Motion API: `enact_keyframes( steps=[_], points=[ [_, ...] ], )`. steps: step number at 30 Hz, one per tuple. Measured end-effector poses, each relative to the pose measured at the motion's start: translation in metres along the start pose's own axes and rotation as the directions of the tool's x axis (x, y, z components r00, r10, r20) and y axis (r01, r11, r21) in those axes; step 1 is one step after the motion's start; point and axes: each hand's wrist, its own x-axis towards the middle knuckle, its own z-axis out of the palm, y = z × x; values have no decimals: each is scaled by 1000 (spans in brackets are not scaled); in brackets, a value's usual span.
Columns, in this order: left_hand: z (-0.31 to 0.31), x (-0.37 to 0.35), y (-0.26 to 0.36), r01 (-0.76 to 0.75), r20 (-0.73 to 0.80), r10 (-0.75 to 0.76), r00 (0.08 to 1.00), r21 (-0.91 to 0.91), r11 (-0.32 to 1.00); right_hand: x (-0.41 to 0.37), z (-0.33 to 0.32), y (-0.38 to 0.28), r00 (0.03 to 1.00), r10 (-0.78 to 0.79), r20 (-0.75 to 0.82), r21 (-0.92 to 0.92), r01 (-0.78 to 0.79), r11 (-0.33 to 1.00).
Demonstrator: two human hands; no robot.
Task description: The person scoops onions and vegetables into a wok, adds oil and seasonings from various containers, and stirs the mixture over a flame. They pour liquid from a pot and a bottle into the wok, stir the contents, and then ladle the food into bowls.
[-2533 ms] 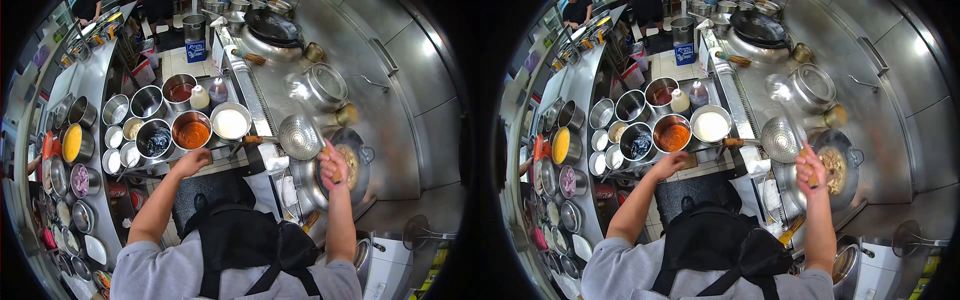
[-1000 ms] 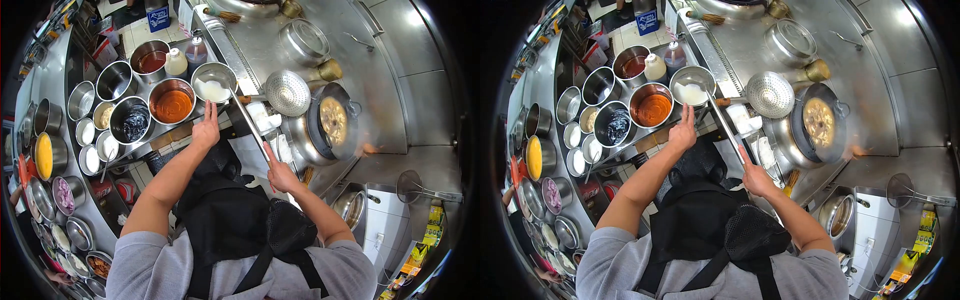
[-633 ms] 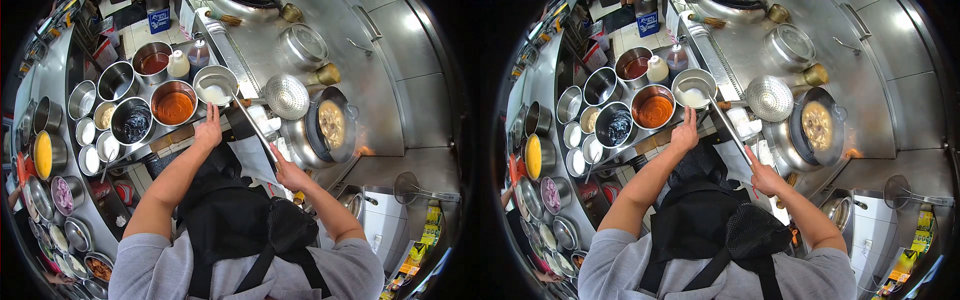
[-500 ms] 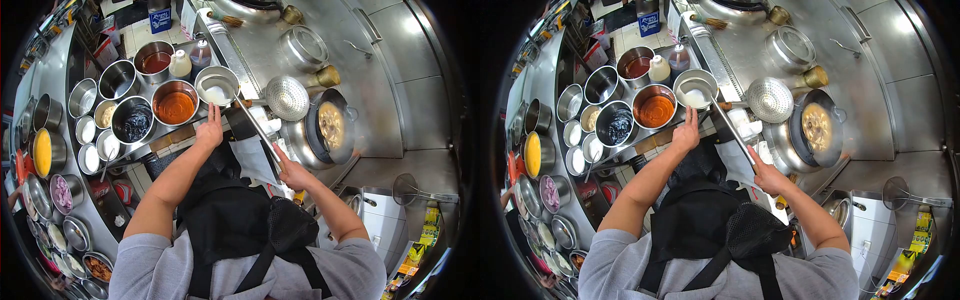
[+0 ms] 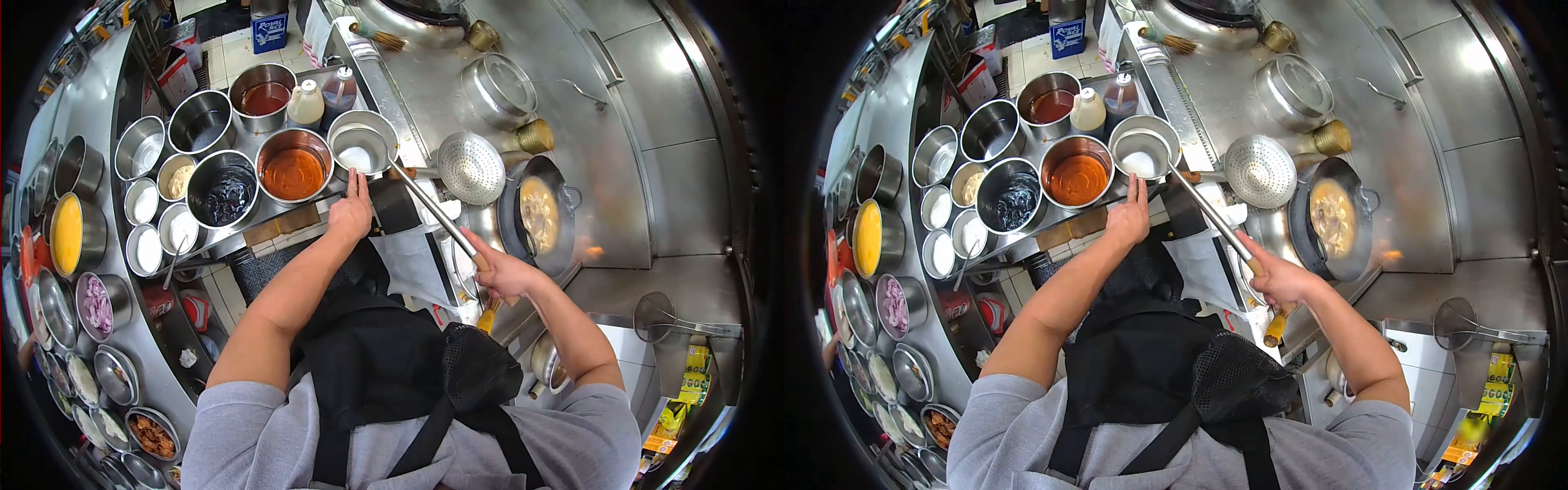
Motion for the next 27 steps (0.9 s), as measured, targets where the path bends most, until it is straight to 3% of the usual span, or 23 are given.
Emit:
enact_keyframes(
  steps=[8,12,14,16,18,20,22,23,25,26,27],
  points=[
    [-2,1,2,-27,-6,27,1000,68,997,5,-26,8,986,6,168,351,-65,934],
    [0,4,3,-16,-23,16,1000,31,999,8,-27,19,983,-17,185,382,-56,922],
    [-2,7,5,17,28,-19,999,87,996,13,-24,34,964,-82,253,578,-83,811],
    [-6,9,6,21,41,-26,999,123,992,22,-16,51,956,-132,262,608,-57,792],
    [-11,7,8,28,92,-42,995,151,988,32,2,63,926,-254,279,836,-103,540],
    [-13,11,9,56,111,-72,991,143,988,38,20,56,962,-239,133,759,56,648],
    [-16,11,11,63,148,-88,985,165,984,48,26,52,971,-240,21,537,191,821],
    [-17,10,11,71,142,-96,985,169,983,50,25,53,968,-248,27,536,196,822],
    [-20,10,12,77,142,-101,985,170,983,53,20,53,960,-260,-108,145,273,951],
    [-20,9,13,79,143,-103,984,165,983,61,22,64,959,-265,-102,138,278,951],
    [-13,11,9,75,96,-91,991,155,985,77,25,83,907,-359,-221,-170,327,930]
  ],
)
